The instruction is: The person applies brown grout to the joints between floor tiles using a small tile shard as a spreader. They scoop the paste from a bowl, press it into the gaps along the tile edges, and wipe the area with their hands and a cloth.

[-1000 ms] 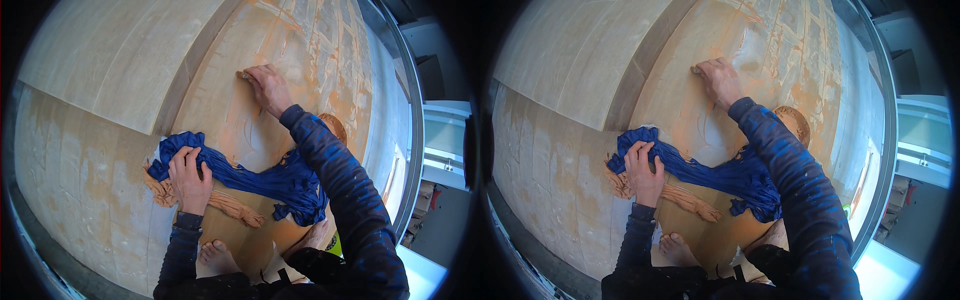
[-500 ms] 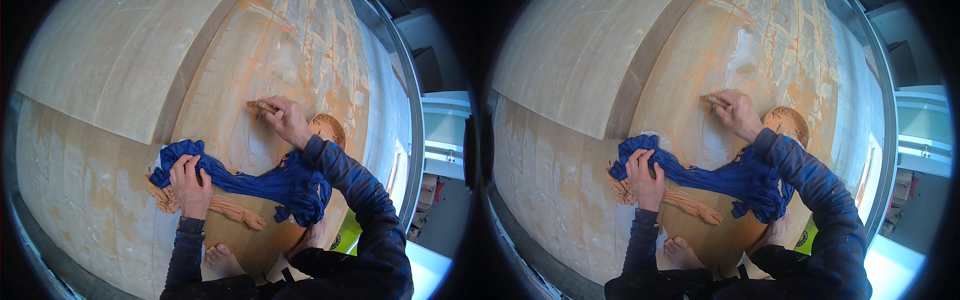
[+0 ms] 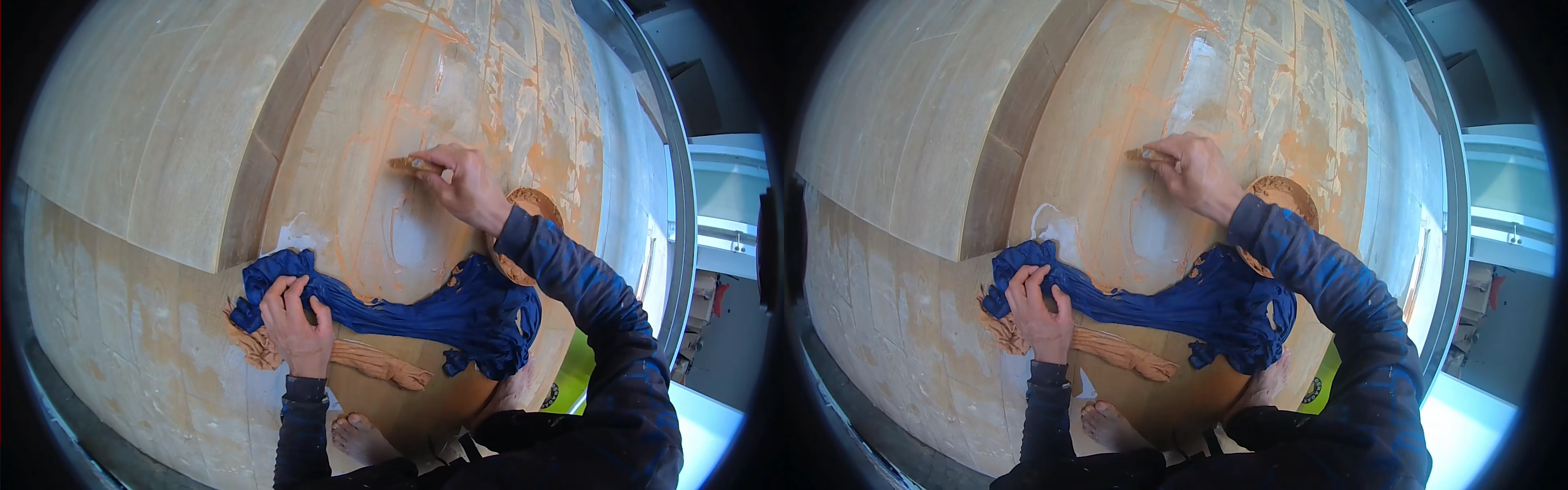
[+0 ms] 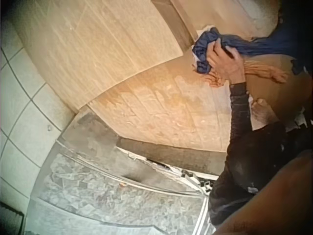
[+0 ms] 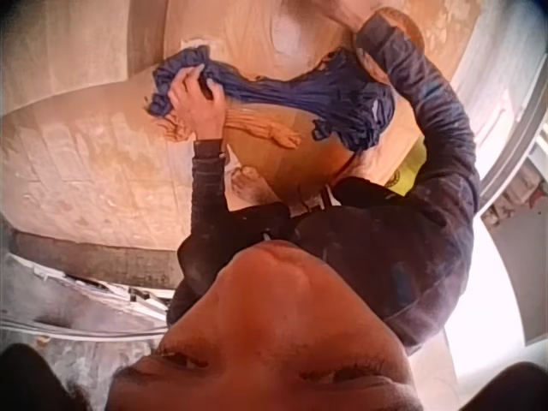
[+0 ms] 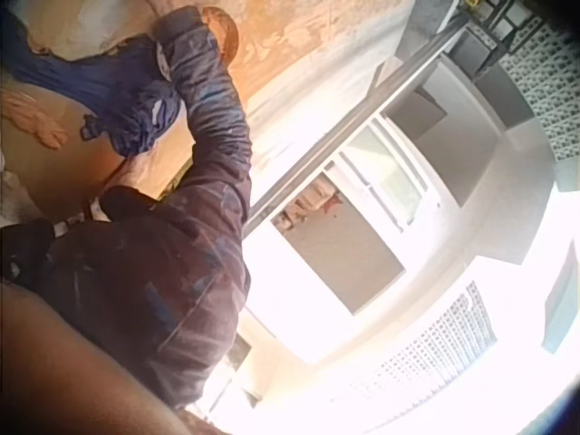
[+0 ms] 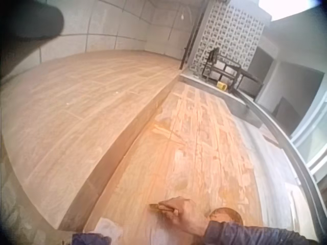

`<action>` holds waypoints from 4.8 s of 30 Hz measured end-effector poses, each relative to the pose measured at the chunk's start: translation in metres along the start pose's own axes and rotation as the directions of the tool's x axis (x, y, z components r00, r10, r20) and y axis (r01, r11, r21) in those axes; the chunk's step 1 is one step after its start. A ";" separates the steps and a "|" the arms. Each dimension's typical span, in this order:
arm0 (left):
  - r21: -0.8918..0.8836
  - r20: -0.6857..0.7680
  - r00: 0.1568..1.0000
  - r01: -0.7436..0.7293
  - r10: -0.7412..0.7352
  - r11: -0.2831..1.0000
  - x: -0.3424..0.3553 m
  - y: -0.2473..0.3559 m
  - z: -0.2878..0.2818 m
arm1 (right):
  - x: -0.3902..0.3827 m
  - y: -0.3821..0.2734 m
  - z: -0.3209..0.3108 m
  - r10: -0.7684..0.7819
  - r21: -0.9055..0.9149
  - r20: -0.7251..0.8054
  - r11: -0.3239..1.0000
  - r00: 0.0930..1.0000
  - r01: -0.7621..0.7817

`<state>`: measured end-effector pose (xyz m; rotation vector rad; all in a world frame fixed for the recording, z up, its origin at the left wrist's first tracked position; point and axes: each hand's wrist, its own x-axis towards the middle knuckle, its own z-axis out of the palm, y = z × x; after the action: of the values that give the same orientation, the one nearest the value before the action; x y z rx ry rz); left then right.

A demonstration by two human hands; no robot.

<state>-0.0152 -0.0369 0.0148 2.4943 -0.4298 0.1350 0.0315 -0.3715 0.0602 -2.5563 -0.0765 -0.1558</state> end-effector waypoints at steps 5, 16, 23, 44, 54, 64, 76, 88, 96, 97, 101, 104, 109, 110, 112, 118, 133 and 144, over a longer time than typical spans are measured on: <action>-0.012 -0.014 0.999 -0.047 0.047 0.999 0.005 0.010 0.009 | 0.128 0.130 -0.035 -0.028 -0.267 -0.405 0.960 0.914 -0.089; 0.066 -0.012 1.000 -0.005 0.006 0.998 0.001 0.002 0.007 | 0.015 0.009 0.016 -0.299 -0.188 0.073 0.933 0.951 0.308; 0.067 0.026 0.999 -0.039 0.037 0.997 0.007 0.013 0.019 | 0.174 0.163 -0.051 0.117 -0.410 -0.305 0.879 0.945 -0.242; 0.102 -0.034 0.999 -0.036 0.040 0.994 -0.002 0.006 0.019 | 0.005 0.155 -0.084 -0.335 -0.140 0.326 0.908 0.884 0.396; 0.071 -0.055 0.996 -0.061 0.065 0.996 -0.003 0.011 0.020 | -0.072 0.060 -0.198 0.094 -0.236 0.283 0.972 0.955 -0.025; -0.295 0.207 0.978 0.045 0.018 0.954 -0.004 0.105 -0.009 | -0.272 -0.061 -0.277 0.651 0.137 0.041 0.747 0.758 -0.650; -0.412 0.852 0.519 0.589 0.065 0.695 0.019 0.213 0.130 | -0.432 0.000 -0.144 0.990 0.945 0.124 -0.098 0.062 -0.313; -0.451 0.564 0.783 0.559 -0.264 0.696 0.050 0.147 -0.003 | -0.333 0.094 -0.121 0.861 0.874 -0.041 0.277 0.507 -0.399; -0.490 0.385 0.669 0.732 -0.636 0.473 -0.062 0.068 -0.152 | -0.172 0.081 -0.094 0.502 0.752 -0.113 0.608 0.857 -0.256; -0.493 0.359 0.649 0.742 -0.671 0.455 -0.076 0.069 -0.164 | -0.164 0.065 -0.099 0.589 0.827 0.012 0.449 0.808 -0.340; -0.554 0.296 0.570 0.756 -0.767 0.348 -0.163 0.054 -0.179 | -0.158 0.002 -0.057 0.378 0.897 0.423 -0.050 0.824 -0.439; -0.603 0.364 0.429 0.785 -0.827 0.141 -0.178 0.065 -0.185 | -0.142 -0.047 -0.064 0.236 0.752 0.641 0.000 0.731 -0.659; -0.646 0.353 0.502 0.741 -0.789 0.182 -0.185 0.033 -0.206 | -0.135 -0.039 -0.119 0.168 0.659 0.589 0.466 0.790 -0.590; -0.641 0.340 0.526 0.736 -0.779 0.217 -0.177 0.026 -0.220 | -0.127 -0.041 -0.143 0.264 0.581 0.599 0.506 0.756 -0.638; -0.645 0.313 0.546 0.723 -0.778 0.248 -0.148 0.017 -0.263 | -0.123 -0.068 -0.190 0.388 0.466 0.609 0.530 0.691 -0.708; -0.724 0.144 0.523 0.634 -0.840 0.271 -0.128 0.038 -0.407 | -0.148 -0.248 -0.312 0.531 0.628 0.629 0.084 0.568 -0.774; -0.827 0.115 0.112 0.561 -0.987 -0.033 -0.326 0.229 -0.778 | -0.008 -0.825 -0.568 -0.828 0.062 0.384 0.465 0.409 0.883; -0.943 0.019 -0.093 0.329 -0.995 -0.049 -0.396 0.249 -0.861 | 0.024 -1.023 -0.635 -0.942 0.133 0.196 -0.249 -0.272 0.959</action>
<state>-0.4709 0.3773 0.7768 1.0775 1.3451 0.4083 -0.0951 0.1341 1.1457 -1.7002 -2.3901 -0.4576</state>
